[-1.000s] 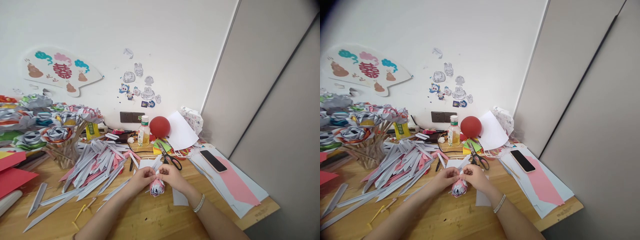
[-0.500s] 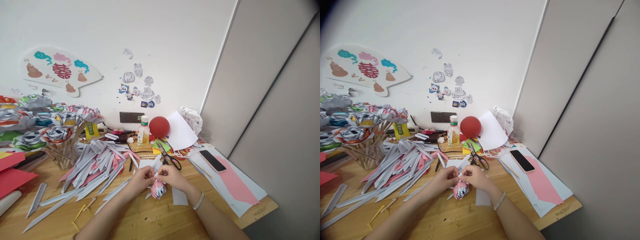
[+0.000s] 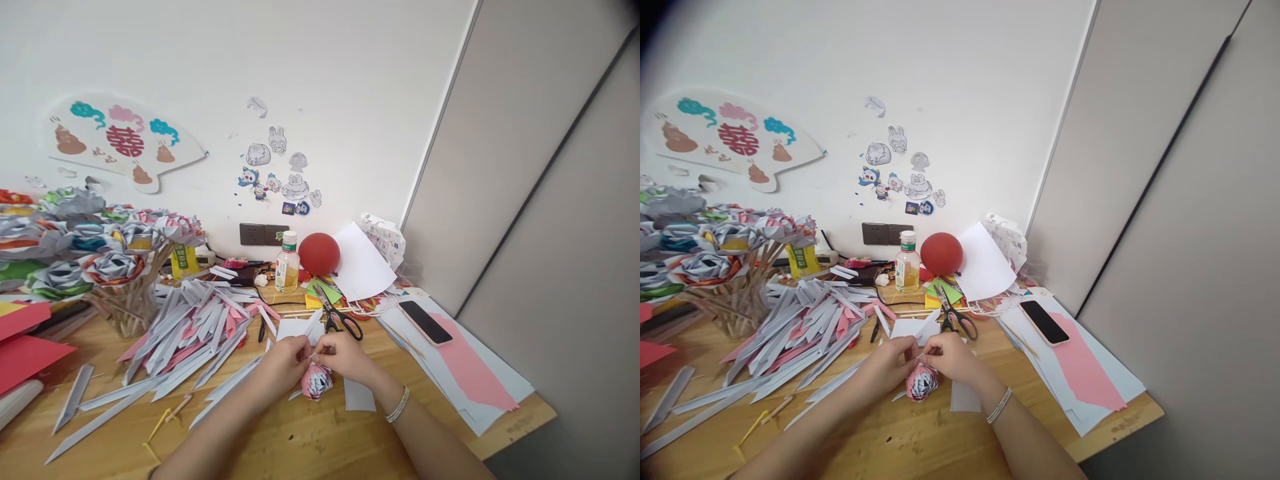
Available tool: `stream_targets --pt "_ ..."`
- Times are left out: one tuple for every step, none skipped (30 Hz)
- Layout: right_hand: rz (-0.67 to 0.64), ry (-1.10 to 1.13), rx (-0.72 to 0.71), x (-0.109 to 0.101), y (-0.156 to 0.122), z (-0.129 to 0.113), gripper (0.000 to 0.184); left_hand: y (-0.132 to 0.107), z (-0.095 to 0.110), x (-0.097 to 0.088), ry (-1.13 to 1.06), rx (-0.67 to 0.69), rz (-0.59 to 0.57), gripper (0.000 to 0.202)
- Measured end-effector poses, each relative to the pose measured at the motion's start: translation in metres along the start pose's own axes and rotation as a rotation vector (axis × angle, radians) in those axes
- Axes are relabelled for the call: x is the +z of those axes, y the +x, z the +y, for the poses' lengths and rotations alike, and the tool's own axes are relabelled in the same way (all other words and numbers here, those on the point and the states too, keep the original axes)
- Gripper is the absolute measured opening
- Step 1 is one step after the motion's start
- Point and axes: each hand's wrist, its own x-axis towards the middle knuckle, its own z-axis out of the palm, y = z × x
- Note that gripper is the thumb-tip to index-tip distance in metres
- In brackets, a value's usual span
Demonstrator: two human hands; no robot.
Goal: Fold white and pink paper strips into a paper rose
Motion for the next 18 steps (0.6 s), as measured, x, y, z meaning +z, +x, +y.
stream_targets --pt "0.003 -0.042 -0.017 0.0006 -0.0003 0.0001 0.007 -0.0004 0.0004 -0.0004 0.025 0.011 -0.001 0.010" --pt "0.005 -0.078 -0.030 0.0011 -0.0006 0.0000 0.008 -0.0006 0.0006 -0.0008 0.044 0.023 -0.006 0.011" --pt "0.006 -0.105 -0.039 0.0013 -0.0007 0.0000 0.008 -0.0006 0.0005 -0.0014 0.058 0.037 -0.013 0.012" --pt "0.007 -0.123 -0.044 0.0014 -0.0008 -0.0001 0.008 -0.0004 0.0004 -0.0019 0.070 0.051 -0.021 0.013" --pt "0.013 -0.134 -0.048 0.0012 -0.0008 -0.0003 0.009 -0.0001 0.0003 -0.0025 0.082 0.064 -0.027 0.014" --pt "0.020 -0.138 -0.052 0.0008 -0.0007 -0.0004 0.008 0.0001 0.0004 -0.0029 0.100 0.076 -0.028 0.015" --pt "0.027 -0.133 -0.054 0.0003 -0.0007 -0.0005 0.007 0.0003 0.0008 -0.0034 0.125 0.089 -0.022 0.016" --pt "0.026 -0.117 -0.054 -0.0002 -0.0008 -0.0006 0.007 0.0004 0.0016 -0.0037 0.160 0.107 -0.008 0.017" --pt "0.016 -0.088 -0.049 -0.0008 -0.0010 -0.0009 0.006 0.0002 0.0029 -0.0041 0.204 0.131 0.011 0.018" --pt "0.000 -0.052 -0.041 -0.0013 -0.0014 -0.0012 0.005 -0.0001 0.0045 -0.0047 0.248 0.164 0.029 0.020" --pt "-0.019 -0.012 -0.032 -0.0016 -0.0018 -0.0017 0.004 -0.0006 0.0062 -0.0054 0.282 0.199 0.043 0.023" --pt "-0.035 0.023 -0.026 -0.0017 -0.0022 -0.0024 0.003 -0.0011 0.0079 -0.0063 0.298 0.230 0.050 0.025" --pt "-0.042 0.048 -0.022 -0.0016 -0.0026 -0.0030 0.002 -0.0014 0.0091 -0.0072 0.290 0.249 0.051 0.026" --pt "-0.034 0.063 -0.022 -0.0014 -0.0027 -0.0037 0.002 -0.0013 0.0095 -0.0081 0.256 0.249 0.050 0.026" --pt "-0.015 0.068 -0.026 -0.0009 -0.0027 -0.0043 0.003 -0.0007 0.0089 -0.0089 0.197 0.227 0.052 0.025" --pt "0.011 0.069 -0.033 -0.0005 -0.0023 -0.0047 0.004 0.0005 0.0074 -0.0093 0.119 0.184 0.063 0.023" --pt "0.044 0.070 -0.039 0.0000 -0.0016 -0.0049 0.005 0.0021 0.0051 -0.0095 0.026 0.124 0.082 0.021" --pt "0.083 0.074 -0.044 0.0004 -0.0005 -0.0047 0.005 0.0040 0.0025 -0.0093 -0.082 0.056 0.108 0.021"
